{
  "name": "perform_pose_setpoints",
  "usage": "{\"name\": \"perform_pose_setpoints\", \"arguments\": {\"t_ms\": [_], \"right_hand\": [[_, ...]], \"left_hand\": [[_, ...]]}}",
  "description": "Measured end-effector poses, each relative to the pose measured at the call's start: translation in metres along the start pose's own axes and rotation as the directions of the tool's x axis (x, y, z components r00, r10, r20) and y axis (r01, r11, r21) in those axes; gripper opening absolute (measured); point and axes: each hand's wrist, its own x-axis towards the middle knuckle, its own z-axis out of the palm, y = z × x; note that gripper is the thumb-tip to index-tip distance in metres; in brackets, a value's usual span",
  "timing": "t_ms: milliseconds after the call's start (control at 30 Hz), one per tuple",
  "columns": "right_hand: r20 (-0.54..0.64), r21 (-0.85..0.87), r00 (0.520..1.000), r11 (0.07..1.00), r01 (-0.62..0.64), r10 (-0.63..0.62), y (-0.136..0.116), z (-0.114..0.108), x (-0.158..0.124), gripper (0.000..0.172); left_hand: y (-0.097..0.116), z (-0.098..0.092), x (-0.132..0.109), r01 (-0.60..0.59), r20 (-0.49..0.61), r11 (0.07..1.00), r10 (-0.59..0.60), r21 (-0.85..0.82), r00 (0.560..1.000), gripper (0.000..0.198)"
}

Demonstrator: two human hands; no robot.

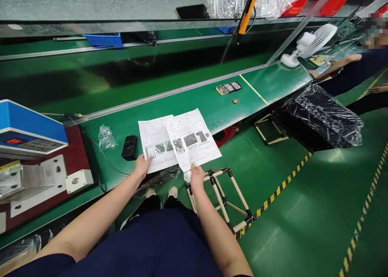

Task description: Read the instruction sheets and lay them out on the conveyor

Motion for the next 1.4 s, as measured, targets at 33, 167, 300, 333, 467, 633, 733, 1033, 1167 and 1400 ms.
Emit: {"name": "perform_pose_setpoints", "arguments": {"t_ms": [33, 167, 300, 333, 467, 633, 733, 1033, 1167, 1400], "right_hand": [[0.013, 0.003, 1.000, 1.000, 0.004, -0.004, -0.001, 0.004, -0.005, 0.049], [0.084, 0.045, 0.996, 0.999, -0.009, 0.006, -0.001, 0.025, -0.026, 0.045], [0.185, 0.030, 0.981, 0.998, 0.047, -0.052, -0.001, 0.052, -0.042, 0.041], [0.208, 0.017, 0.975, 0.997, 0.074, -0.076, -0.001, 0.058, -0.046, 0.040], [0.310, -0.022, 0.939, 0.986, 0.163, -0.149, -0.008, 0.085, -0.060, 0.040], [0.410, -0.111, 0.891, 0.960, 0.258, -0.192, -0.023, 0.110, -0.074, 0.032], [0.465, -0.157, 0.868, 0.949, 0.274, -0.174, -0.033, 0.111, -0.071, 0.029], [0.459, 0.032, 0.884, 0.996, 0.085, -0.090, -0.080, 0.086, -0.017, 0.041], [0.554, 0.030, 0.825, 0.993, 0.116, -0.113, -0.090, 0.081, -0.001, 0.033], [0.622, 0.000, 0.777, 0.993, 0.116, -0.091, -0.090, 0.080, 0.008, 0.032]], "left_hand": [[0.003, -0.002, -0.009, -0.028, -0.020, 1.000, 0.028, 0.010, 0.999, 0.054], [0.011, -0.015, -0.048, -0.174, -0.004, 0.981, 0.175, -0.088, 0.985, 0.067], [0.028, -0.026, -0.072, 0.003, 0.250, 0.889, 0.125, -0.457, 0.960, 0.062], [0.034, -0.028, -0.074, 0.066, 0.308, 0.853, 0.113, -0.518, 0.945, 0.061], [0.059, -0.041, -0.071, 0.167, 0.394, 0.702, 0.174, -0.693, 0.902, 0.060], [0.071, -0.068, -0.057, 0.120, 0.332, 0.665, 0.201, -0.737, 0.922, 0.067], [0.073, -0.084, -0.048, 0.063, 0.289, 0.662, 0.237, -0.747, 0.927, 0.064], [0.090, -0.114, -0.042, 0.089, 0.292, 0.760, 0.136, -0.644, 0.947, 0.062], [0.098, -0.111, -0.049, 0.074, 0.199, 0.729, 0.087, -0.680, 0.976, 0.060], [0.104, -0.107, -0.056, 0.046, 0.108, 0.697, 0.046, -0.716, 0.993, 0.064]]}}
